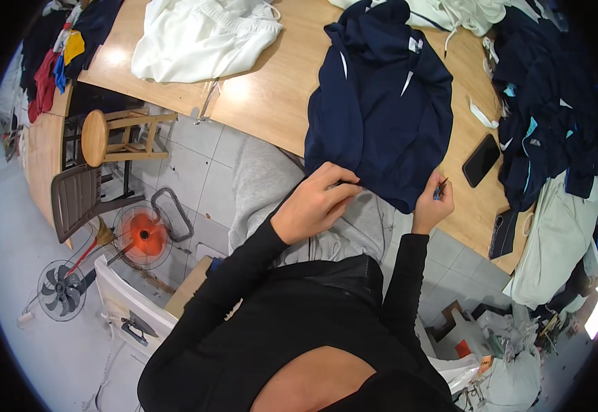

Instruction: Using a thread trimmer to remove excess threads from blue garments on a workshop table.

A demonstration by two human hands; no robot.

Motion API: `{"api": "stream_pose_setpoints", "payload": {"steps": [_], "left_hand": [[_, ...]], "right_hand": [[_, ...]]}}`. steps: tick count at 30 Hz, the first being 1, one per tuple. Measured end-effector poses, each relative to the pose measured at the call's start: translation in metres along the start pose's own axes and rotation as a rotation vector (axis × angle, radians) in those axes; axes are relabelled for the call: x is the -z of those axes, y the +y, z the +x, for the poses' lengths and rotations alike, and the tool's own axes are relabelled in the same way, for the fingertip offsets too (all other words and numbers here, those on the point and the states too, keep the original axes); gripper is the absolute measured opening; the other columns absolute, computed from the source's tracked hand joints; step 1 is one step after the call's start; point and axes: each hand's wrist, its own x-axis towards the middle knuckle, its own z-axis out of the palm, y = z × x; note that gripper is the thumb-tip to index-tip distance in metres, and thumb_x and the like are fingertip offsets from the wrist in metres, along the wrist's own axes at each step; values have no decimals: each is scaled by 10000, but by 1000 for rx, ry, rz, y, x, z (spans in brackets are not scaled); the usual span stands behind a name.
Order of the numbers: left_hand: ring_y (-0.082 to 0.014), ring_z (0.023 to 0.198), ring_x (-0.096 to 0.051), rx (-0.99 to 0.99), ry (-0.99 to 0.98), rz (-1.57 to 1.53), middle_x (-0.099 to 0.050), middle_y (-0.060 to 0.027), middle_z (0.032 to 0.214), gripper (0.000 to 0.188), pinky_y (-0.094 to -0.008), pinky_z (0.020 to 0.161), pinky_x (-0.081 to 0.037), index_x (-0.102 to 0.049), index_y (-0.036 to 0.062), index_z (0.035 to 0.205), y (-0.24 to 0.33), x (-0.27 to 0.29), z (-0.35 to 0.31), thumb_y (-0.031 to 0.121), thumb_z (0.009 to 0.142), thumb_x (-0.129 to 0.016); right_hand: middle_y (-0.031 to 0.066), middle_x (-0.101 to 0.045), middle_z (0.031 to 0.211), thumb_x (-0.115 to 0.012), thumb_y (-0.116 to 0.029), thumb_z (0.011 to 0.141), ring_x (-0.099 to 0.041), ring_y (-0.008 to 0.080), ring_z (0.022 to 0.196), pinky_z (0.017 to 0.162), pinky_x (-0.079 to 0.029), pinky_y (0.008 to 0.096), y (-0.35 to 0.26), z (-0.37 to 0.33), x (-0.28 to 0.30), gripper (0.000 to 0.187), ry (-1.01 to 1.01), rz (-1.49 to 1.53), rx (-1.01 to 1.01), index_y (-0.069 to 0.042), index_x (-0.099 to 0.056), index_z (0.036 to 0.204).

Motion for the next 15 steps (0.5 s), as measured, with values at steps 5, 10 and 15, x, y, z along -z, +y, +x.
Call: {"api": "stream_pose_setpoints", "payload": {"steps": [5, 10, 15], "left_hand": [[-300, 1060, -703, 217, 529, 218, -717, -122, 1224, 397, -378, 898, -582, -753, 32, 1267, -4, 13, 14, 8, 879, -831], [-348, 884, -723, 189, 209, 60, -726, -160, 940, 208, -449, 808, -582, -749, 10, 1012, -36, 17, 15, -40, 817, -698], [-313, 827, -734, 294, -136, -156, -703, -147, 940, 105, -430, 768, -590, -761, 15, 956, -23, 26, 33, -20, 864, -725]], "right_hand": [[21, -710, 848, -763, -100, 1032, -617, 98, 783, 726, -504, 264, -5, -2, -2, 154, 17, 9, 18, 40, -739, 972], [19, -702, 833, -770, -99, 1024, -602, 98, 767, 708, -492, 263, -6, -2, -3, 157, 8, 10, 43, 42, -740, 959], [16, -676, 805, -773, -93, 1019, -586, 92, 751, 686, -479, 264, -3, 2, -3, 164, 58, 42, 59, 48, -732, 947]]}}
